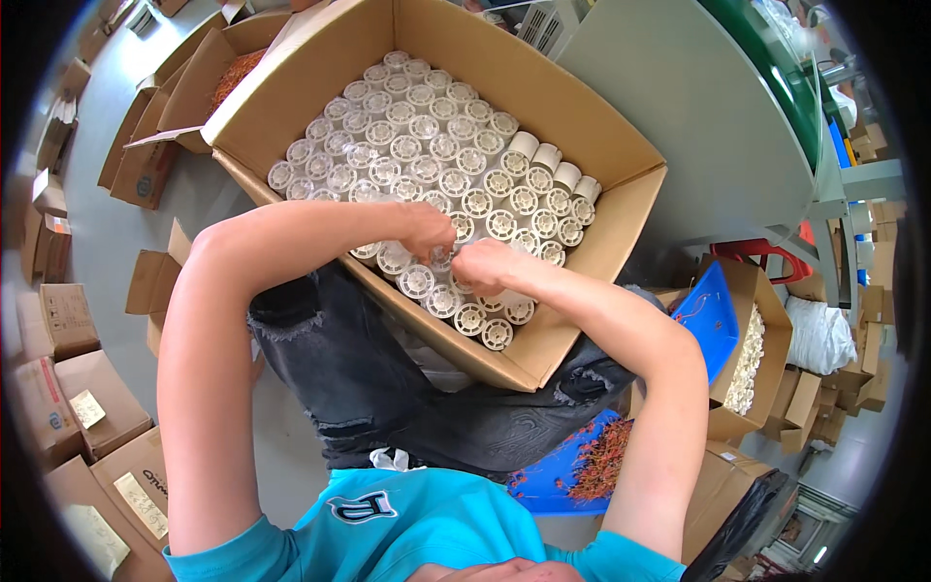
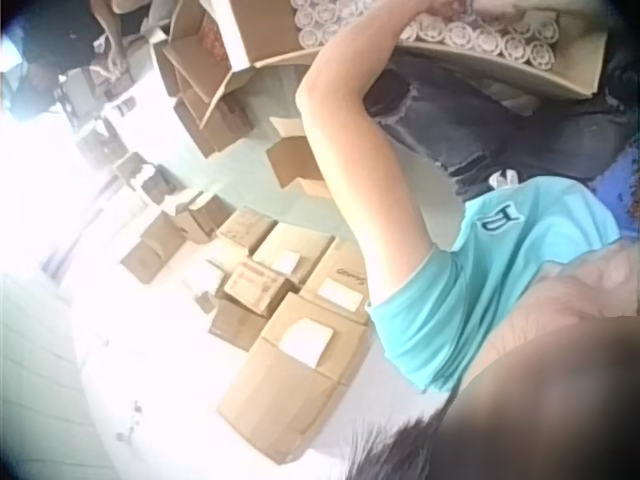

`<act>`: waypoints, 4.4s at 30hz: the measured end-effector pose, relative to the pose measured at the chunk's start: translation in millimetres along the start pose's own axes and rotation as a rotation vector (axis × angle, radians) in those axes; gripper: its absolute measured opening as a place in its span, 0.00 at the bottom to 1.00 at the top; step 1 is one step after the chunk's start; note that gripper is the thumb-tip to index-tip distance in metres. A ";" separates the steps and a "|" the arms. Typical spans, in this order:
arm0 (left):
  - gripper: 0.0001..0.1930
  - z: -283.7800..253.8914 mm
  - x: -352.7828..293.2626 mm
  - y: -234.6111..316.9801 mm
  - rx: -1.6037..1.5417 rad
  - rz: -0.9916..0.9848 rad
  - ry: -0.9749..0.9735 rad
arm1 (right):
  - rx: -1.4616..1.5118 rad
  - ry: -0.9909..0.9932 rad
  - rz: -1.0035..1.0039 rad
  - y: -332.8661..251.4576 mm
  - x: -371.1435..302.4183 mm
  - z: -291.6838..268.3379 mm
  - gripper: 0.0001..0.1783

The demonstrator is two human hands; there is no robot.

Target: The person packs white cylindrical electronic components by hand, placing them into plastic bags and then arranging the filled bags inside a cardboard box.

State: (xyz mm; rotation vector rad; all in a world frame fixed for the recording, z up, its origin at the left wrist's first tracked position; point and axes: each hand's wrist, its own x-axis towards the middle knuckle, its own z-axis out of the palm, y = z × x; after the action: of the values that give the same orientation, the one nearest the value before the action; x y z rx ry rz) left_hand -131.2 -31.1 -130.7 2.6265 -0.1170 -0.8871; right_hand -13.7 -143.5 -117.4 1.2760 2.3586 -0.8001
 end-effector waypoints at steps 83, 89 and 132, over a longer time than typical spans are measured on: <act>0.12 -14.5 -82.6 -26.6 -0.191 -0.161 0.082 | 0.367 0.471 0.146 9.1 16.9 -50.6 0.18; 0.13 18.2 -89.7 -51.2 -0.160 -0.107 -0.002 | 0.293 0.151 0.013 -34.0 44.2 -30.4 0.11; 0.14 -1.3 -63.3 -52.1 -0.005 -0.307 0.255 | 0.572 0.810 -0.063 -63.6 57.5 5.9 0.06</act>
State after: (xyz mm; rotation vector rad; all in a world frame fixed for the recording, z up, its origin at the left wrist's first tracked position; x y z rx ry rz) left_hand -183.0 29.9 -112.7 2.7696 0.3626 -0.6307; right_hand -98.0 -137.6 -132.9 2.0777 2.8923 -1.2071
